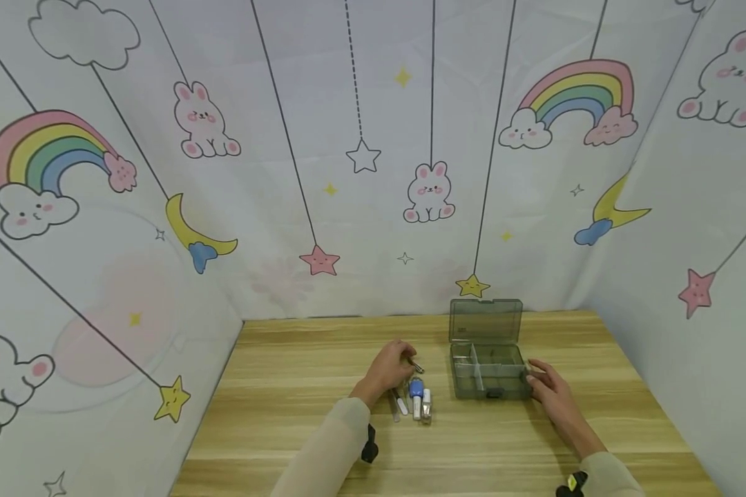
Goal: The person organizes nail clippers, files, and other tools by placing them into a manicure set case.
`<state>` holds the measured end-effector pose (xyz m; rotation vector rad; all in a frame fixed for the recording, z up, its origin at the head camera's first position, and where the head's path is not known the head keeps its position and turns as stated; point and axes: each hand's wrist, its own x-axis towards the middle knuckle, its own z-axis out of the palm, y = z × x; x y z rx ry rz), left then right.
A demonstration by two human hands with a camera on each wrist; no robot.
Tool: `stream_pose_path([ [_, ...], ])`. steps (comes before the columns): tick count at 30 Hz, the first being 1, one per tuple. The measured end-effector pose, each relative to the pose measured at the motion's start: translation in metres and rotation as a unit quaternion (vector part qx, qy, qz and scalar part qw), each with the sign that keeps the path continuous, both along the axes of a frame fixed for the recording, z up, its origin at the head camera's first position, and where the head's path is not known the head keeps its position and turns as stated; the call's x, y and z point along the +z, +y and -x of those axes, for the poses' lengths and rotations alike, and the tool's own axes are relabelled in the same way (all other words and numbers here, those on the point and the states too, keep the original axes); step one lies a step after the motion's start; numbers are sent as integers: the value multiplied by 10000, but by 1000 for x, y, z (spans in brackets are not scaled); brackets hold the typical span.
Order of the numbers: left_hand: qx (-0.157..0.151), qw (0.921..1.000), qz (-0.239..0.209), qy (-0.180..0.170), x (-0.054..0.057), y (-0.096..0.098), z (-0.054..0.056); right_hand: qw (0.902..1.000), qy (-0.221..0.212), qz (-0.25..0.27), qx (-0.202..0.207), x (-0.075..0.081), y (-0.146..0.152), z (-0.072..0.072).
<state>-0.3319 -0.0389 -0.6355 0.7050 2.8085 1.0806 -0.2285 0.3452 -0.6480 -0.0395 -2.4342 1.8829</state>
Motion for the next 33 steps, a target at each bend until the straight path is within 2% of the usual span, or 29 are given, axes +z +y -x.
stream_pose_path([
  [9, -84, 9999, -71, -116, -3, 5, 2, 9999, -108, 18, -35, 3, 1, -1],
  [14, -21, 9999, 60, -139, -6, 6, 0, 9998, -196, -38, -1, 5, 0, -2],
  [21, -8, 9991, 346, -244, -1, 5, -3, 9997, -222, -71, -81, 5, 0, -1],
  [26, -25, 9986, 487, -225, -1, 3, -3, 9998, -183, -38, -63, 5, 0, -1],
  [33, -30, 9993, 328, -185, -1, -3, -3, 9999, -140, 29, -63, 2, 0, -1],
])
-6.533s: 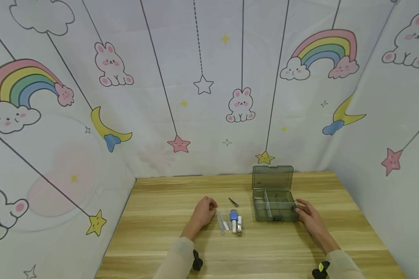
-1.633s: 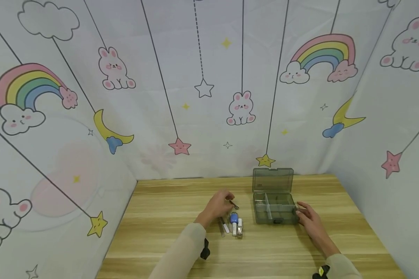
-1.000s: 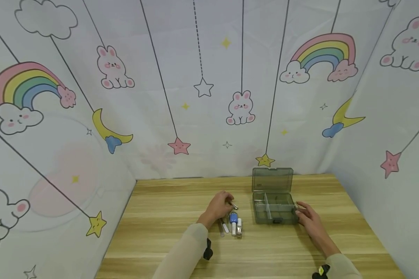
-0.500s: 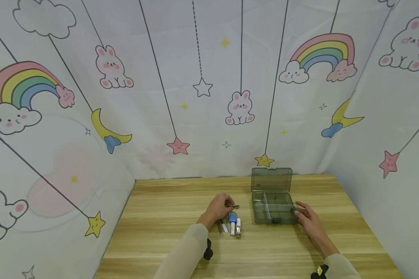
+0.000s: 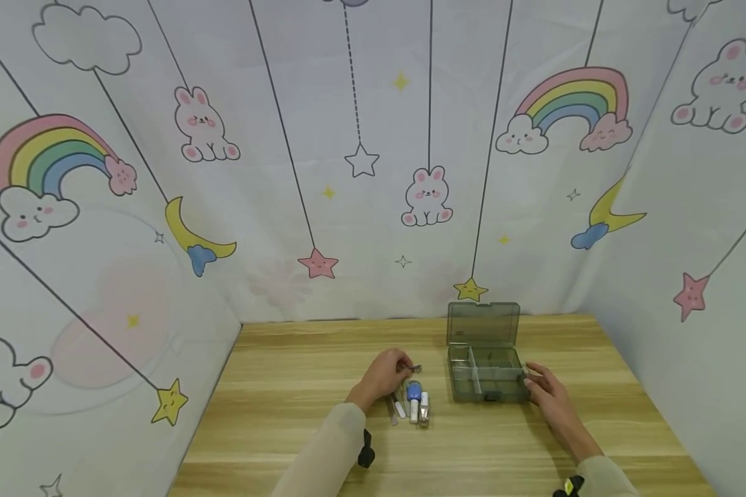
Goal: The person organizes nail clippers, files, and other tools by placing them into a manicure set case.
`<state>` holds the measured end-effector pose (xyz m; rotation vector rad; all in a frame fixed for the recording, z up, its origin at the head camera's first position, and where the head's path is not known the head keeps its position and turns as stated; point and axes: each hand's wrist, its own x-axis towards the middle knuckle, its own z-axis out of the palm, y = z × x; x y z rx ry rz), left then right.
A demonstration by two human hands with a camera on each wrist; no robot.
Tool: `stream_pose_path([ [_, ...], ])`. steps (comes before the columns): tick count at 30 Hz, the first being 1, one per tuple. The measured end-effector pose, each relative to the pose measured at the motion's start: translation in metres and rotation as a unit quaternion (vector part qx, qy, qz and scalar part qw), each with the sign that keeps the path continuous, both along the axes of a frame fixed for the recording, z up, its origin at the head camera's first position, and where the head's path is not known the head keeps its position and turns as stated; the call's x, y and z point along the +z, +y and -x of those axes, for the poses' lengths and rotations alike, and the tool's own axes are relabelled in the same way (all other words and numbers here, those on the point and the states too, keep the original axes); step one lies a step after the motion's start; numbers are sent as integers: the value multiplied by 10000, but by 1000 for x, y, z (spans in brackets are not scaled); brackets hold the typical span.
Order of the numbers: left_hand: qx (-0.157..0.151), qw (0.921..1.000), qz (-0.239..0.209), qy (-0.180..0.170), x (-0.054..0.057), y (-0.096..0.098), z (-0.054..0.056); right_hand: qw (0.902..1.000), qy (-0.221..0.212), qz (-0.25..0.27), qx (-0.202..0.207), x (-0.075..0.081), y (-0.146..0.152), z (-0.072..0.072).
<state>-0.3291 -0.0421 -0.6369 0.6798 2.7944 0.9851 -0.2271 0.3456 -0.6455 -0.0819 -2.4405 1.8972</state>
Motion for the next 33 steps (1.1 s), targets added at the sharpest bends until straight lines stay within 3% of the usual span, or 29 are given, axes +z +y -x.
stream_pose_path([
  [11, -270, 9982, -494, 189, 20, 1, -1, 9999, -78, -73, 13, 2, -1, 0],
  [19, -453, 9948, -899, 128, 37, 13, -12, 10000, -25, -84, -22, -1, -1, 0],
  [25, -541, 9913, -1198, 120, 42, 24, -20, 9999, -52, -109, -18, 1, -2, 0],
  [33, -677, 9889, -1309, 193, 41, 38, -29, 9999, -67, -135, 73, 2, -1, -1],
])
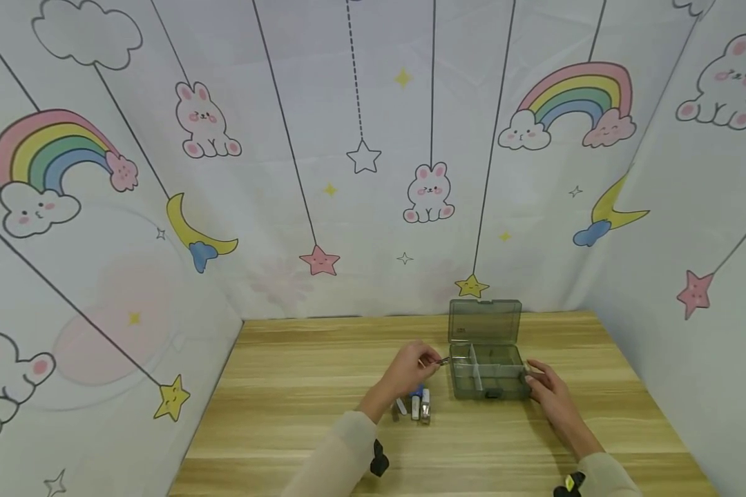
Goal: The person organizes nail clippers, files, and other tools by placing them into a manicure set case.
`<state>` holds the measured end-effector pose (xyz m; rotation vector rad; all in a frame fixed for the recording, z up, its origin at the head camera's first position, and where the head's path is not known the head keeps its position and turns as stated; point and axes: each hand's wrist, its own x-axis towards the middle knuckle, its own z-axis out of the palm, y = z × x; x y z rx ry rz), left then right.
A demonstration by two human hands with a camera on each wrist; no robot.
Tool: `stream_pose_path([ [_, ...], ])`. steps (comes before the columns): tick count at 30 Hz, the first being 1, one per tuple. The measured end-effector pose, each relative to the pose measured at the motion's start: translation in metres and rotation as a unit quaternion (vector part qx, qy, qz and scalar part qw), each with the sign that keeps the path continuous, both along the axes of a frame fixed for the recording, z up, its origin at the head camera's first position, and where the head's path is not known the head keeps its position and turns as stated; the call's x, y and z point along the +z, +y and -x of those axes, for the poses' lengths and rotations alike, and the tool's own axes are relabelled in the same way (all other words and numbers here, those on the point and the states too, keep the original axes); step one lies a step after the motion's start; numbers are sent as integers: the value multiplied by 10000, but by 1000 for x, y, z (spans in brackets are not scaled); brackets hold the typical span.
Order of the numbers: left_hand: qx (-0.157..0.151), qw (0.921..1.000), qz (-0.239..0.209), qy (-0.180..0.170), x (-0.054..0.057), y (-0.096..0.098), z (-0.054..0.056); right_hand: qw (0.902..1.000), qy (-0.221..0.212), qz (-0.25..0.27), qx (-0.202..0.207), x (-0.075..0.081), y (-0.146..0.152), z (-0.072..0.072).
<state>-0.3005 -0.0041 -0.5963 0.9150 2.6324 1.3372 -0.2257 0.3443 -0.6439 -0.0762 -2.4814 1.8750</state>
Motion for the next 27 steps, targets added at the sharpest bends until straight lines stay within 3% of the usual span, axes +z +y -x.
stream_pose_path([
  [20, 31, 9998, -190, 13, -10, 32, -20, 10000, 72, 44, -29, 0, -1, 1],
  [27, 163, 9996, -231, -27, -8, 45, -26, 10000, 0, 47, -52, -1, 0, 1],
])
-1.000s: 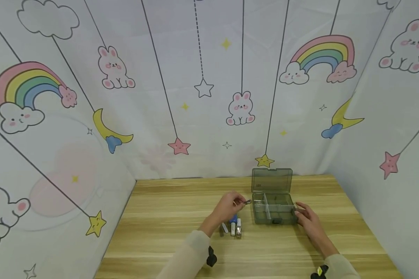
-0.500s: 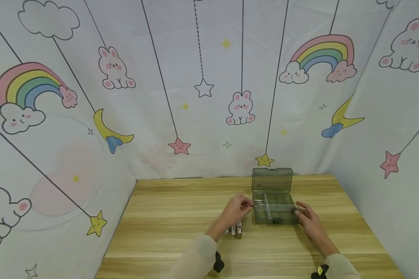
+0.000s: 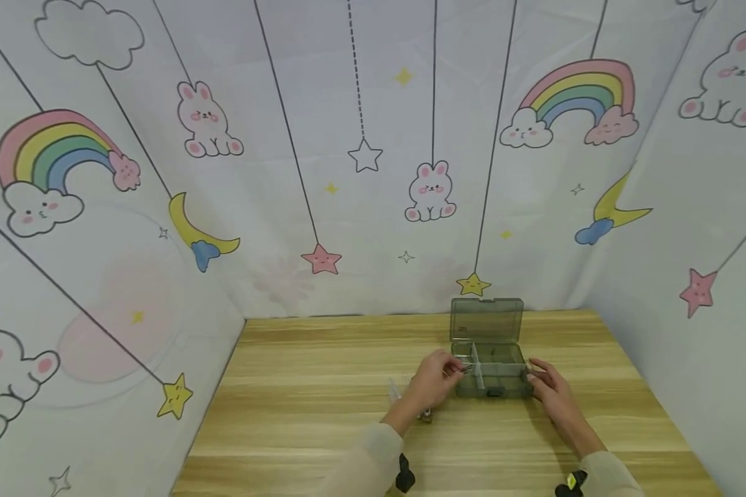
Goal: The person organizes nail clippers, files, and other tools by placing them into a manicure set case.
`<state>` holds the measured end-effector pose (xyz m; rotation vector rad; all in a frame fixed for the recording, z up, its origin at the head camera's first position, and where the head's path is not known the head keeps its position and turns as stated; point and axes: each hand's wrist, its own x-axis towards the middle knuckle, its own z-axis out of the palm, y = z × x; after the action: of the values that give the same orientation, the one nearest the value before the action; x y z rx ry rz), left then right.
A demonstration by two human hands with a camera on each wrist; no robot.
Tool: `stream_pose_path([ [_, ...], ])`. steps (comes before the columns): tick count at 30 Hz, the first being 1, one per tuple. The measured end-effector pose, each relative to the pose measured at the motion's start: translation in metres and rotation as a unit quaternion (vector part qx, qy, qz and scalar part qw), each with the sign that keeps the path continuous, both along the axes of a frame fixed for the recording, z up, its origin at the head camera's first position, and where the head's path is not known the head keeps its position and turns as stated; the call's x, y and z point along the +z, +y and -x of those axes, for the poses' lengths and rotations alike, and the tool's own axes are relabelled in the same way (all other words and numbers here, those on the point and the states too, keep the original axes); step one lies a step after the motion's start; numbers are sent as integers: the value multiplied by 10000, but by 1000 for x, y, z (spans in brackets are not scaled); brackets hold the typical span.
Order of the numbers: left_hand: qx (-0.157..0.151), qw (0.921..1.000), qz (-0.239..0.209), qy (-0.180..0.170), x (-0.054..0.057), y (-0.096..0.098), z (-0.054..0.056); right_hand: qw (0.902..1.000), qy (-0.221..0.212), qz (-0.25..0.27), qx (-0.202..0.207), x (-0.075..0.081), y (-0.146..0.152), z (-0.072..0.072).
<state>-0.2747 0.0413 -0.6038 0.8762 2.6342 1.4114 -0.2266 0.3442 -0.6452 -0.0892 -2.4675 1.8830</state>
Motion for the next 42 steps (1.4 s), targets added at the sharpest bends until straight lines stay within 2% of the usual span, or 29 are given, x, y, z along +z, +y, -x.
stream_pose_path([
  [7, 240, 9996, 11, 135, -4, 16, -3, 10000, 13, 36, 11, -3, 3, -1],
  [15, 477, 9987, 33, 174, -12, 23, -4, 10000, 29, 48, -60, -3, 2, 0],
  [28, 477, 9988, 5, 83, -12, 24, -5, 9999, 105, 30, 4, -4, 2, 0],
  [35, 432, 9987, -229, 112, -10, 17, -5, 9999, 137, -3, 31, -4, 1, 0],
  [42, 305, 9995, -7, 1, -3, -4, -1, 9999, 152, -77, -4, -1, 1, 0],
])
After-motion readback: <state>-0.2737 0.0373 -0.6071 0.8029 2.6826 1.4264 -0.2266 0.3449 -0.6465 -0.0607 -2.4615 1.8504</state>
